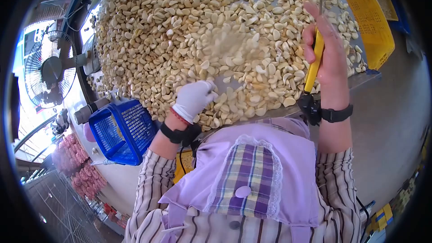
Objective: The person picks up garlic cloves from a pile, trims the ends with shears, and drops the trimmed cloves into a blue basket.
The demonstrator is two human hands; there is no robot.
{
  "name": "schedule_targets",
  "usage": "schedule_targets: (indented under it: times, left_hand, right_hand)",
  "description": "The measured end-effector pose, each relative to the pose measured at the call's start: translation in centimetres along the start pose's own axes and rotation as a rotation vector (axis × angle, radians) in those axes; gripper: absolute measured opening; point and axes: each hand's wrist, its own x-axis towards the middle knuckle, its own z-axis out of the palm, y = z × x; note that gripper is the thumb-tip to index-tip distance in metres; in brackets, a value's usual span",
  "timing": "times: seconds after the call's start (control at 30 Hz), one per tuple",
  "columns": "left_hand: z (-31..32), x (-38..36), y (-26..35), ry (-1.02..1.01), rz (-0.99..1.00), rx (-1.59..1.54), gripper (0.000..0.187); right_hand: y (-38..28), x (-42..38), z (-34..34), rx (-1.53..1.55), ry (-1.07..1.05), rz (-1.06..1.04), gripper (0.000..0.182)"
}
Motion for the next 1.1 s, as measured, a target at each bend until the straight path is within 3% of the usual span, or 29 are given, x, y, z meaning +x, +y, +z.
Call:
schedule_targets:
  times: [0.1,0.17,0.2,0.23,0.3,0.33,0.4,0.43,0.5,0.53,0.6,0.77,0.97,1.1]
  left_hand:
    - [0.4,-0.3,0.1,-0.003,0.082,0.087,0.021]
    - [-1.9,-0.7,-0.7,-0.033,-0.005,-0.561,0.016]
    - [-5.3,-1.1,-0.5,-0.234,-0.185,-0.928,0.011]
    - [-5.4,-2.0,-1.5,-0.052,-0.064,-1.347,0.009]
    - [-6.1,-3.2,-1.4,0.205,0.167,-1.787,0.008]
    - [-6.0,-3.5,-2.4,0.208,0.165,-1.785,0.008]
    - [-5.0,-3.9,-5.5,0.062,-0.042,-1.336,0.014]
    - [-4.0,-3.8,-5.4,0.062,-0.041,-1.335,0.014]
    - [-1.4,-3.3,-3.7,0.101,0.113,-0.318,0.018]
    - [0.1,-3.2,-3.2,0.099,0.127,-0.324,0.018]
    - [2.3,-3.4,-2.3,0.007,0.032,0.05,0.02]
    - [2.0,-3.8,-2.4,0.083,0.035,0.051,0.018]
    - [1.6,-4.3,-2.0,-0.12,-0.036,0.256,0.014]
    - [1.2,-4.3,-3.8,-0.099,0.057,0.138,0.015]
  right_hand:
    - [0.5,-0.6,0.0,-0.038,0.005,0.05,0.047]
    - [0.8,-0.8,-0.1,-0.016,0.006,0.074,0.046]
    - [0.9,-0.8,-0.3,-0.006,-0.002,0.072,0.046]
    - [1.1,-0.8,-0.5,0.003,-0.011,0.07,0.046]
    - [1.2,-0.9,-0.6,0.03,-0.016,0.08,0.045]
    - [1.2,-0.9,-0.6,0.052,-0.02,0.085,0.045]
    - [1.4,-0.8,-0.5,0.055,-0.017,0.086,0.045]
    - [1.5,-0.8,-0.5,0.055,-0.011,0.088,0.045]
    - [1.7,-0.8,0.0,0.057,-0.009,0.097,0.045]
    - [1.7,-0.9,0.2,0.06,-0.007,0.106,0.046]
    - [1.4,-1.0,0.8,0.019,-0.004,0.095,0.046]
    - [1.3,-1.0,0.2,-0.014,-0.038,0.088,0.046]
    - [1.5,-1.4,0.2,0.008,-0.007,0.095,0.043]
    - [1.8,-1.7,0.6,-0.001,-0.044,0.127,0.043]
